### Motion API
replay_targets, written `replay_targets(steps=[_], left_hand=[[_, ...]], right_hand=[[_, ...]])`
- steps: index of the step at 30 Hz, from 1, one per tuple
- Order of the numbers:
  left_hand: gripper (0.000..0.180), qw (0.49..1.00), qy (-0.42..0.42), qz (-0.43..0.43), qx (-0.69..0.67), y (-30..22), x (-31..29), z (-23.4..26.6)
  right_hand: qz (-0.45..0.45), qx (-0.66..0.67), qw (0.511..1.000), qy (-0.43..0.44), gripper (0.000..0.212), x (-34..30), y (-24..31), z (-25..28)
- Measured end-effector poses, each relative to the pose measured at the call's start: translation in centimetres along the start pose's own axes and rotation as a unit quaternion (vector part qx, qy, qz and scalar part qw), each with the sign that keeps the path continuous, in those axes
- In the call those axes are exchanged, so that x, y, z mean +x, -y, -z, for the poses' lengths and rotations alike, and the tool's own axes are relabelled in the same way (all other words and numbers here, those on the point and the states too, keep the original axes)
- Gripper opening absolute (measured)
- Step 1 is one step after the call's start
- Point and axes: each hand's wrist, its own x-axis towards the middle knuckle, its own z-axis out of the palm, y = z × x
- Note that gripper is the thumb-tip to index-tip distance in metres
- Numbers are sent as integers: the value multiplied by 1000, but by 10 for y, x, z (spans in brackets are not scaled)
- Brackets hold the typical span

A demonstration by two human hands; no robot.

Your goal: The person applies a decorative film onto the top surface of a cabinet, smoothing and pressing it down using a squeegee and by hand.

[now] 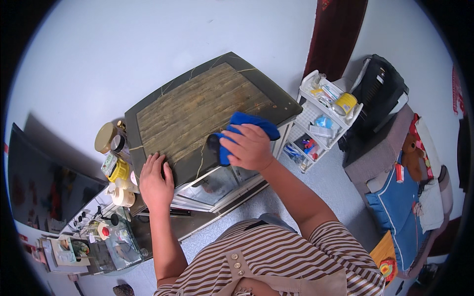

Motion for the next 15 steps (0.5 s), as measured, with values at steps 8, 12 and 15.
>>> replay_targets(steps=[8,12,15], left_hand=[[24,999,1,34,10,-10,0,3],[23,999,3,53,10,-8,0,2],[22,999,5,53,10,-5,1,0]], right_hand=[[-6,-12,1000,-11,38,-24,-89,30],[-102,13,994,33,30,-18,-119,46],[-188,31,976,109,42,-14,-140,42]])
